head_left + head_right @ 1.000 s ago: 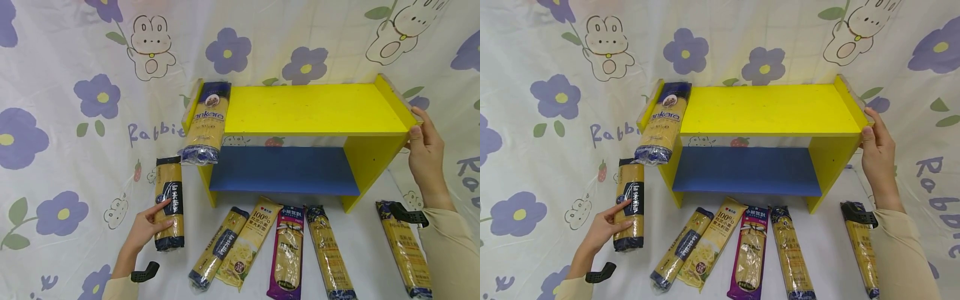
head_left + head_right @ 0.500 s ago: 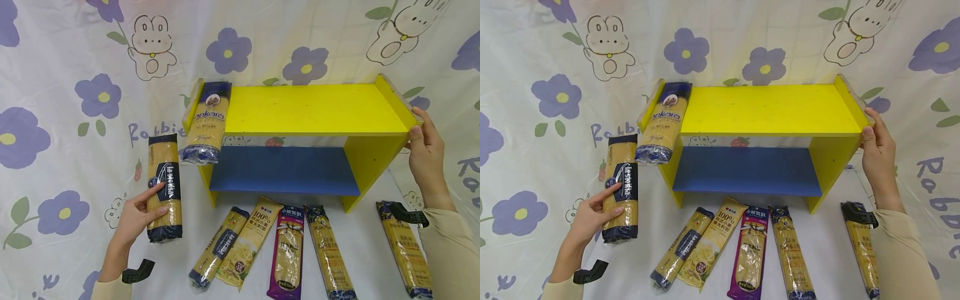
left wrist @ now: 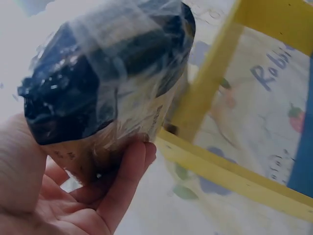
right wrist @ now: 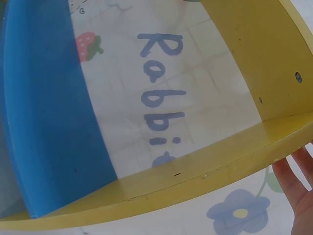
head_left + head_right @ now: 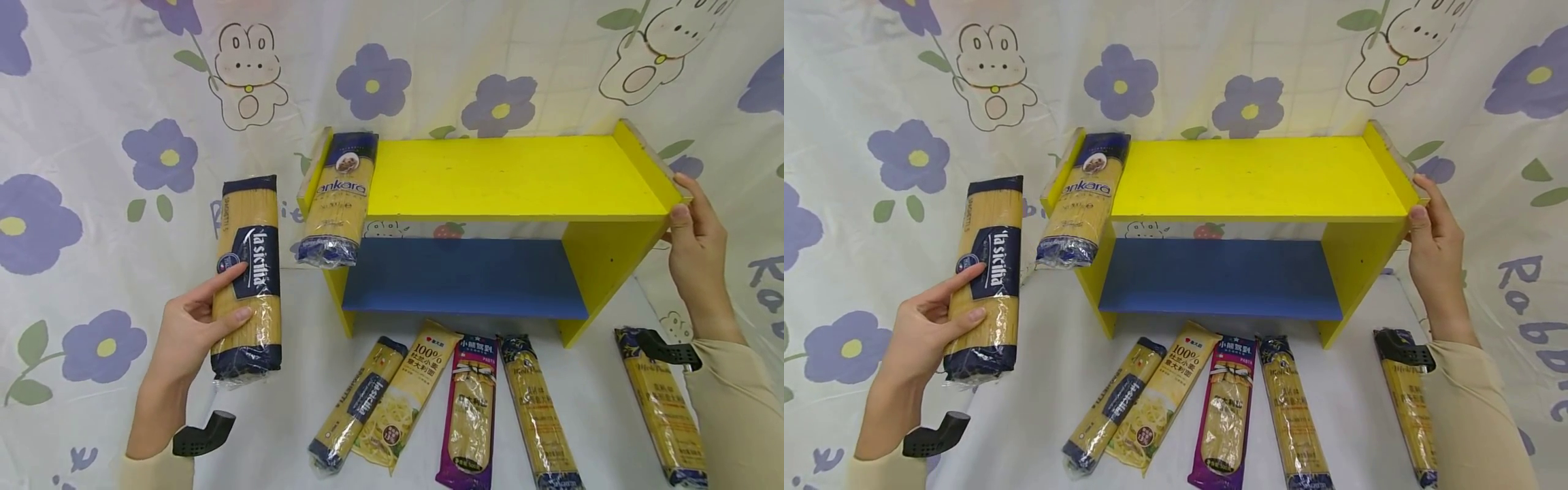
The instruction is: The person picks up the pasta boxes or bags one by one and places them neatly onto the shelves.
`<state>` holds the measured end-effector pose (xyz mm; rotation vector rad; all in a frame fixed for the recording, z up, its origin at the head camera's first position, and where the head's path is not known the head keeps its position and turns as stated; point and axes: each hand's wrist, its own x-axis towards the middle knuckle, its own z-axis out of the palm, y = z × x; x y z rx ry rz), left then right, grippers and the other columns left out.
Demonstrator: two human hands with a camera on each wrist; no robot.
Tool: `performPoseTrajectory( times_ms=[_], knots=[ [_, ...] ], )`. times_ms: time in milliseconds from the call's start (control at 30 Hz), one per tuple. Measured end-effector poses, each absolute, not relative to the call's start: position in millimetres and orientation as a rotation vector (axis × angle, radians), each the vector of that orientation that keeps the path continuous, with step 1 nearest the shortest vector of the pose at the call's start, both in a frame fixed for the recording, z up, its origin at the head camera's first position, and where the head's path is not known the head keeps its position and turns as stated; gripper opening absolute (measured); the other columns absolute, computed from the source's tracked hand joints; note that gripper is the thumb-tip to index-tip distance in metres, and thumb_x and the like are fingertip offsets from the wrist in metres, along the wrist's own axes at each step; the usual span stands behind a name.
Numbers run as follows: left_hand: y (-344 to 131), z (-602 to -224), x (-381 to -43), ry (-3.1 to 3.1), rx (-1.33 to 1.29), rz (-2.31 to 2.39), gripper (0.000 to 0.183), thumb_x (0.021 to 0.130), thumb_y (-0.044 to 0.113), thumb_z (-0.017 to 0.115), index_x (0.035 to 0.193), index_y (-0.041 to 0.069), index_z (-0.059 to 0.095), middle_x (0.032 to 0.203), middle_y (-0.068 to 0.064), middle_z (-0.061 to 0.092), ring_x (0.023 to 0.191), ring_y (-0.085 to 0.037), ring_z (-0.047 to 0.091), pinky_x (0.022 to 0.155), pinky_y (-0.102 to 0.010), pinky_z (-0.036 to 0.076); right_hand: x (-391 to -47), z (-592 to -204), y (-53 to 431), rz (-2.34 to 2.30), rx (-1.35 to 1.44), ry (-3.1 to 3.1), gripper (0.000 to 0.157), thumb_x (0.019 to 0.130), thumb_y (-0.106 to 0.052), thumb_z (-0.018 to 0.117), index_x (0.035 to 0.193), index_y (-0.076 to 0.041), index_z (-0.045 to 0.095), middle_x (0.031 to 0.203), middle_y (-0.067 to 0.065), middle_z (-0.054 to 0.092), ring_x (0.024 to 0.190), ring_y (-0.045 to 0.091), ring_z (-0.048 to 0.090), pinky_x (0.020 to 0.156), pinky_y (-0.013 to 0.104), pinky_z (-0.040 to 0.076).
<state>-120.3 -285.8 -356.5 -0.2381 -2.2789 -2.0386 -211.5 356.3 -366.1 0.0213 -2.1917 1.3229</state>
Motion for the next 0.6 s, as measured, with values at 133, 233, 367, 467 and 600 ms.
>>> performPoseTrajectory(
  times_ms=[133,233,367,467,600],
  knots=[
    [-285,-335,-123,-2.165,-0.328,-2.115,0.059,0.090,-0.010,0.062,0.146,0.003,0.048,0.131,-0.004,0.061,0.103,-0.012,0.069,0.081,-0.023,0.059,-212,-366,355,1.327,0.028,-2.192,0.044,0.107,-0.020,0.040,0.149,-0.030,0.044,0.107,-0.020,0.053,0.098,-0.002,0.055,0.082,0.003,0.045],
    [-282,-319,-128,-2.088,-0.379,-2.172,0.058,0.091,-0.012,0.059,0.146,0.000,0.046,0.134,-0.006,0.058,0.105,-0.014,0.068,0.082,-0.023,0.059,-212,-366,355,1.323,0.023,-2.199,0.044,0.107,-0.021,0.040,0.149,-0.031,0.044,0.106,-0.021,0.052,0.097,-0.003,0.055,0.082,0.003,0.044],
    [-270,-297,-134,-2.078,-0.376,-2.206,0.055,0.092,-0.008,0.060,0.145,0.004,0.049,0.138,-0.008,0.054,0.107,-0.016,0.067,0.082,-0.024,0.059,-214,-368,357,1.309,0.009,-2.201,0.044,0.107,-0.021,0.040,0.149,-0.031,0.044,0.107,-0.021,0.052,0.096,-0.003,0.055,0.081,0.003,0.044],
    [-256,-282,-139,-2.101,-0.376,-2.225,0.054,0.092,-0.004,0.062,0.144,0.007,0.052,0.138,-0.009,0.053,0.107,-0.017,0.067,0.081,-0.024,0.060,-216,-371,360,1.300,-0.001,-2.207,0.044,0.107,-0.022,0.040,0.149,-0.032,0.043,0.108,-0.022,0.052,0.097,-0.004,0.055,0.081,0.002,0.044],
    [-234,-266,-147,-2.119,-0.403,-2.252,0.053,0.092,-0.001,0.065,0.143,0.010,0.054,0.139,-0.012,0.052,0.106,-0.019,0.068,0.081,-0.025,0.060,-218,-374,363,1.294,-0.015,-2.214,0.044,0.107,-0.024,0.040,0.150,-0.033,0.042,0.109,-0.023,0.052,0.098,-0.004,0.055,0.081,0.003,0.044]
  ],
)
